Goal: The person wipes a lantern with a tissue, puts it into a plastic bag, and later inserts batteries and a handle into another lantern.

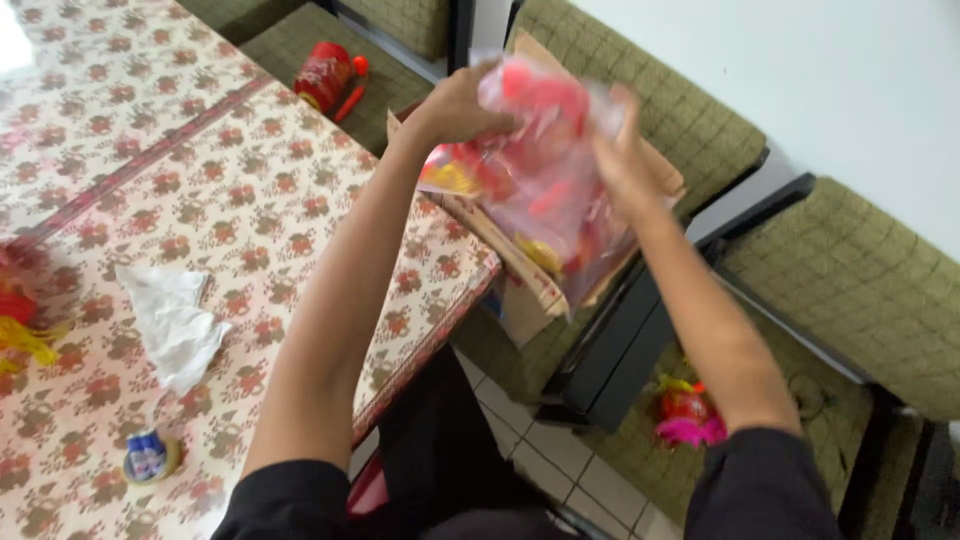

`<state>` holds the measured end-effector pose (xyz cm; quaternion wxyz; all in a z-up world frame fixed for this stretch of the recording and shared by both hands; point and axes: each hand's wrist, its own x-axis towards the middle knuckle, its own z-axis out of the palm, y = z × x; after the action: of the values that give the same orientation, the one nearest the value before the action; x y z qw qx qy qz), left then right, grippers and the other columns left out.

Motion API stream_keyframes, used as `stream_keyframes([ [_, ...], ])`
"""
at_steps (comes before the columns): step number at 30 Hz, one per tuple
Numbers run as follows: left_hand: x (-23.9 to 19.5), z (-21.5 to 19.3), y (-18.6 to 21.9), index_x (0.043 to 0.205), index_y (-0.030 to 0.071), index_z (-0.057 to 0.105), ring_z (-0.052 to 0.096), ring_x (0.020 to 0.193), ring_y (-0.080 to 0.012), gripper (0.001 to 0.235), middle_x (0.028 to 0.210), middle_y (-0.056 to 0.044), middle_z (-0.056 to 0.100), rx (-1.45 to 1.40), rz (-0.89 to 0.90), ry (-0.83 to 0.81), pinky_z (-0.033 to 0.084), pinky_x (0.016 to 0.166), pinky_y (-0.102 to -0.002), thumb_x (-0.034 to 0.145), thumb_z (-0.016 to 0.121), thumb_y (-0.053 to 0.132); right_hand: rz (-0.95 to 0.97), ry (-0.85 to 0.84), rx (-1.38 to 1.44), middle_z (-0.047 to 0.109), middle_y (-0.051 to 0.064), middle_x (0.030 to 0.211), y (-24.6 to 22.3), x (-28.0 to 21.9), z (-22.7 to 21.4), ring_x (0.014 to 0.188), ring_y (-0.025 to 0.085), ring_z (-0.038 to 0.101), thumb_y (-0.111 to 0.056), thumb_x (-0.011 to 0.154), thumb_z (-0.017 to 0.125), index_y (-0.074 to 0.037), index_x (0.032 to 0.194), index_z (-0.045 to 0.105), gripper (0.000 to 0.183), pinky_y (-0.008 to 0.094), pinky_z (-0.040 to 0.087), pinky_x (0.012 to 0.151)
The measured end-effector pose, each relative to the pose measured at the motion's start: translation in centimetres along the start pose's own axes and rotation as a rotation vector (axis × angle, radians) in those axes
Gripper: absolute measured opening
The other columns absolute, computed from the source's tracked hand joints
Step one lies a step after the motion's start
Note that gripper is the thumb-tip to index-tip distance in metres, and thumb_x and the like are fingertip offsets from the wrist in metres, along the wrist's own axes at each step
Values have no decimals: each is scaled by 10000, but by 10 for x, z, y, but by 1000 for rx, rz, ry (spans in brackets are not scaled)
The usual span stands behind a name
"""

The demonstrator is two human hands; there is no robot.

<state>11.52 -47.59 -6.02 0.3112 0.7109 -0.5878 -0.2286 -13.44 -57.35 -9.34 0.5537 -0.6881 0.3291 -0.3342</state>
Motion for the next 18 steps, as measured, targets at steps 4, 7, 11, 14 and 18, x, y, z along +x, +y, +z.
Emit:
stream_keyframes([
  [4,21,9,-4,1503,96,475,375,1435,-396,688,1626,-28,340,41,78,-48,321,1124,-584,902,714,329,-252,-40,-658,514,246,1465,3,-24,-6,1309,404,534,-481,955,686,-115,1529,375,748,561,448,1049],
  [7,17,31,0,1534,70,417,593,520,-64,467,942,-123,757,-50,166,-263,580,479,-188,1069,422,115,-99,81,-1150,413,242,1244,7,-24,-10,945,315,594,-353,967,734,-128,1563,414,713,477,620,785],
  [11,15,75,-30,1604,381,252,397,1425,-470,922,1589,-238,354,298,62,-42,380,1104,-674,856,744,599,-445,61,-1321,326,214,1543,37,-14,-12,1371,536,381,-297,995,661,-383,1581,416,641,640,426,1033],
  [14,18,100,-55,1643,383,117,295,1500,-444,986,1641,-221,265,460,-25,-32,331,1093,-729,903,724,618,-325,-121,-1405,433,129,1553,39,-14,-1,1408,531,364,-384,1003,558,-508,1548,407,579,662,408,1040],
  [18,18,95,-76,1623,331,229,217,1526,-444,935,1650,-228,256,700,-24,10,79,1167,-730,879,633,727,-249,-240,-1498,511,126,1528,15,-12,15,1362,544,458,-422,987,546,-579,1536,379,595,709,393,1015],
])
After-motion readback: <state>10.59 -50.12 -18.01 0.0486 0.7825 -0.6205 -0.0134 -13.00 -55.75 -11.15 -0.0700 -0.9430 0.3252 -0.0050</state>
